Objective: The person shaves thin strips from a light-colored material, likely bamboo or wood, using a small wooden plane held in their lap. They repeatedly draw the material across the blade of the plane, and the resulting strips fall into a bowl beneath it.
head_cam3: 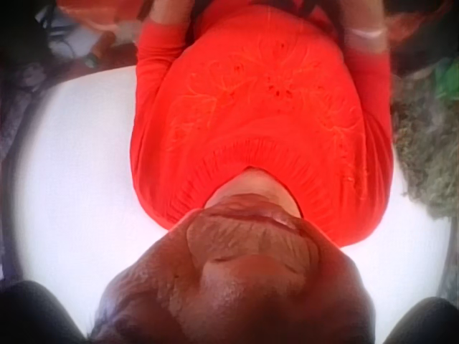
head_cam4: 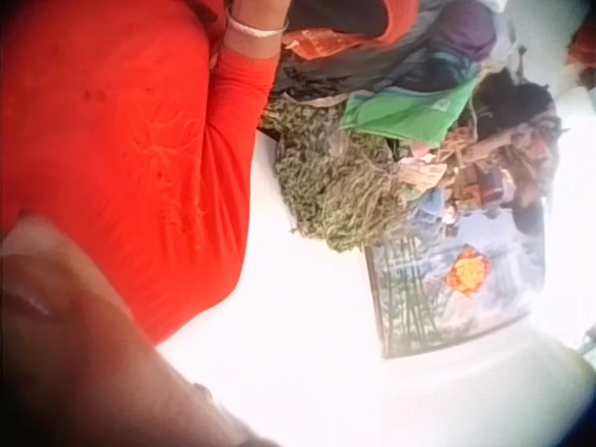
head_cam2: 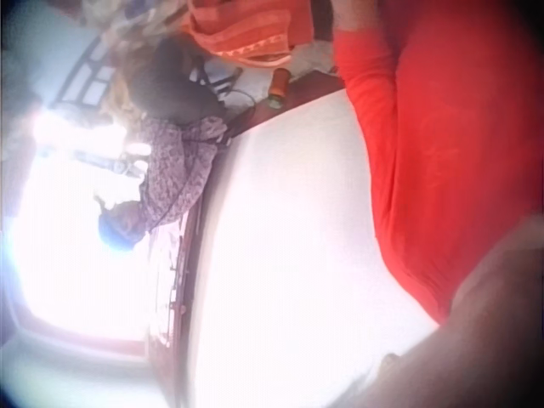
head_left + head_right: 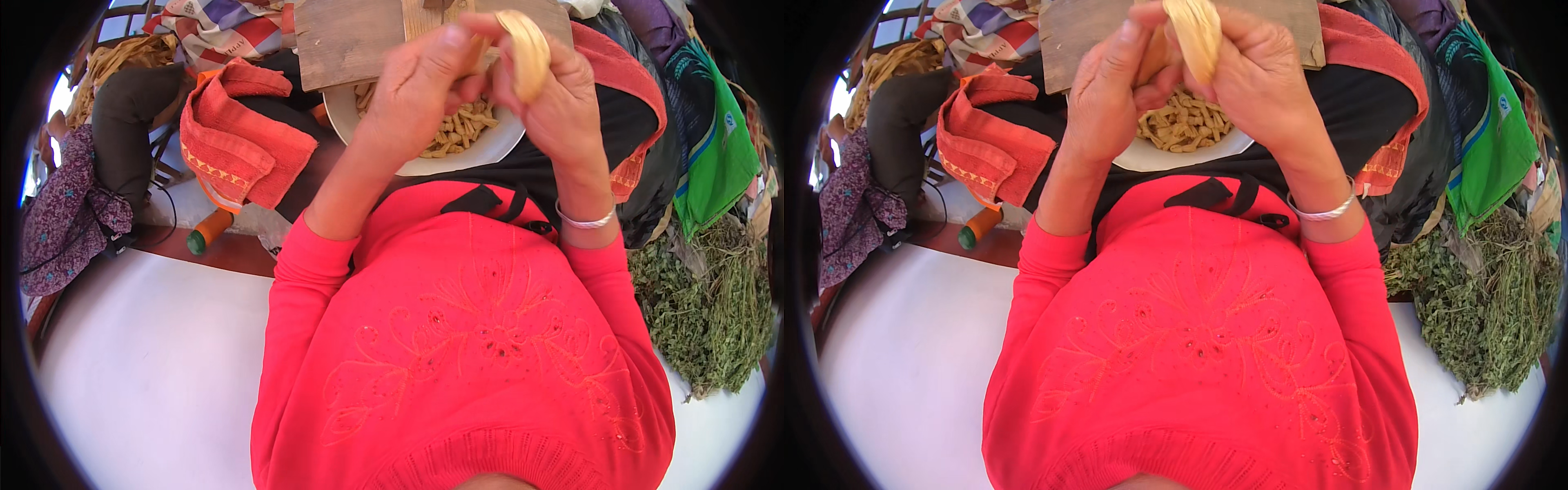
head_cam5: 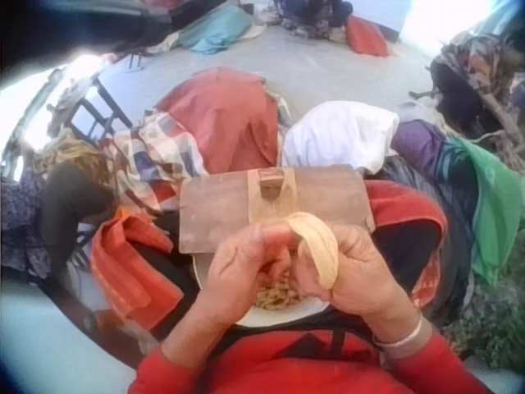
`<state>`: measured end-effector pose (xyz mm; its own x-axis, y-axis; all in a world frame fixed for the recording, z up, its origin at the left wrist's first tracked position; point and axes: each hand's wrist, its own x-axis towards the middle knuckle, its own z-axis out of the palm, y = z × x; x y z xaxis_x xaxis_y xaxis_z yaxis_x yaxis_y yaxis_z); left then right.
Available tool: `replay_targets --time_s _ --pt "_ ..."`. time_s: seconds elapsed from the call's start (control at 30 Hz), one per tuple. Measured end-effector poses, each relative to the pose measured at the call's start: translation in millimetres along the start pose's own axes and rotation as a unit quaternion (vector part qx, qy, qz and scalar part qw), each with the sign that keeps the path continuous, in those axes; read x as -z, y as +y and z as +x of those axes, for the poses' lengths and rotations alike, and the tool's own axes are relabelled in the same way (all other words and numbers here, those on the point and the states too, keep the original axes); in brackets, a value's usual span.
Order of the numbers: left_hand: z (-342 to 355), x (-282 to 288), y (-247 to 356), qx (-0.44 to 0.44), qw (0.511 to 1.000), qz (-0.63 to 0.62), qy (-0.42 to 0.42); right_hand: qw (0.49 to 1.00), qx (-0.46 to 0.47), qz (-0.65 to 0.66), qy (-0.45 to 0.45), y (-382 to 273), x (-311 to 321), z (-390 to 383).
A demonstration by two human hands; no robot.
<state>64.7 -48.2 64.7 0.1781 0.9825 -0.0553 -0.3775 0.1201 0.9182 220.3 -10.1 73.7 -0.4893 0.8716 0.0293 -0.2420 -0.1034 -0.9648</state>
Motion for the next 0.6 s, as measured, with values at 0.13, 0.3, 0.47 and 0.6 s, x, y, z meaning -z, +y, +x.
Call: replay_targets --time_s 0.13,0.3,0.47,0.6 --pt "7 -12 -17 -0.015 1.000 -0.019 -0.002 0.873 0.231 -0.412 0.120 22 1 9" --pt "9 7 -35 0.108 0.994 -0.010 -0.005 0.766 0.154 -0.617 0.092 30 16 1" --pt "1 26 -44 0.234 0.971 -0.021 -0.034 0.770 0.171 -0.613 0.047 41 22 1" --pt "-8 28 -44 0.016 0.895 0.445 -0.011 0.818 0.036 -0.575 0.004 49 26 -8"
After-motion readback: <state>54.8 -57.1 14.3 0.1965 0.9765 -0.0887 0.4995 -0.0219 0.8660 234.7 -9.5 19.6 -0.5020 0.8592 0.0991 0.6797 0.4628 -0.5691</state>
